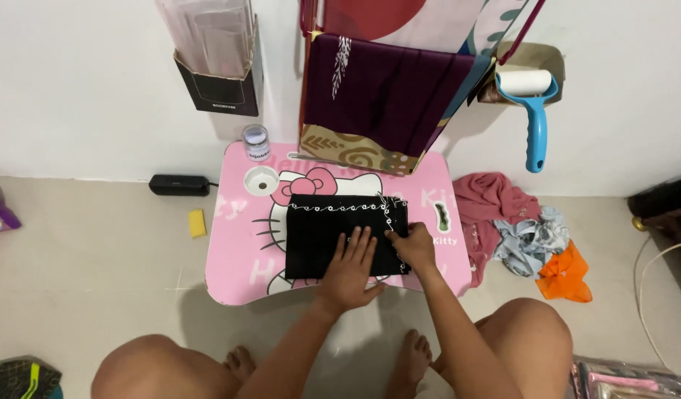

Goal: The person is cleaning a black hijab using a lint roller, folding and unfolding the fabric to reach all areas on a small table.

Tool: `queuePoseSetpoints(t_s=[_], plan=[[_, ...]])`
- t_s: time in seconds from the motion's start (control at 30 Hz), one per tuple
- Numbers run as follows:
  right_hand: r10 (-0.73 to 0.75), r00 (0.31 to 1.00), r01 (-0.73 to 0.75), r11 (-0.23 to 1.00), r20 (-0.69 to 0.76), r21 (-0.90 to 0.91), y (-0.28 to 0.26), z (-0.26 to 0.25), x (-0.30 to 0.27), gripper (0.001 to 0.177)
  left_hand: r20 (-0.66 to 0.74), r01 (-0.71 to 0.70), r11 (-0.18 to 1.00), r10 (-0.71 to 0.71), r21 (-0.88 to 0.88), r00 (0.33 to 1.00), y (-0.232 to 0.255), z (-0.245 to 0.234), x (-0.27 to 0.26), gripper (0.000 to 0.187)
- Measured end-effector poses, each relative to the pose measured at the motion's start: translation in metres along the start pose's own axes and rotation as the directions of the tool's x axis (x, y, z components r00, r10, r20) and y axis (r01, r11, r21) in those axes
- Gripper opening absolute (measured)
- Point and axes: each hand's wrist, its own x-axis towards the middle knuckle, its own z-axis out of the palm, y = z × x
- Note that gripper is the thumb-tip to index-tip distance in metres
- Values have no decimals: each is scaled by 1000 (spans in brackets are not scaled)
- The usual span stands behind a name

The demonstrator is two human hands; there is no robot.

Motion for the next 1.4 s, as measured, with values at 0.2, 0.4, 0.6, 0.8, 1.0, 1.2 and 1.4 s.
queuePoseSetpoints(t_s=[0.2,0.4,0.6,0.8,1.0,1.2,1.4], plan=[[-60,998,59,997,-29,-55,16,15,22,50,6,33,999,-33,-20,999,26,23,21,110],[-62,998,64,995,-24,81,1,2,10,41,8,156,973,-157,-171,988,38,29,31,115],[-78,995,92,952,-57,291,11,9,28,29,-63,242,939,-265,-243,962,42,38,40,91],[-154,987,111,838,36,534,20,13,36,28,-93,269,906,-314,-327,945,37,43,41,79],[-328,944,304,898,23,318,26,-31,15,79,-157,147,842,-263,-518,952,24,54,37,83],[-795,547,819,443,261,-365,4,-40,5,115,-206,39,898,-142,-437,968,25,42,25,70],[-867,335,912,199,369,-359,44,-31,46,71,-191,-45,867,-59,-496,980,23,32,14,72]])
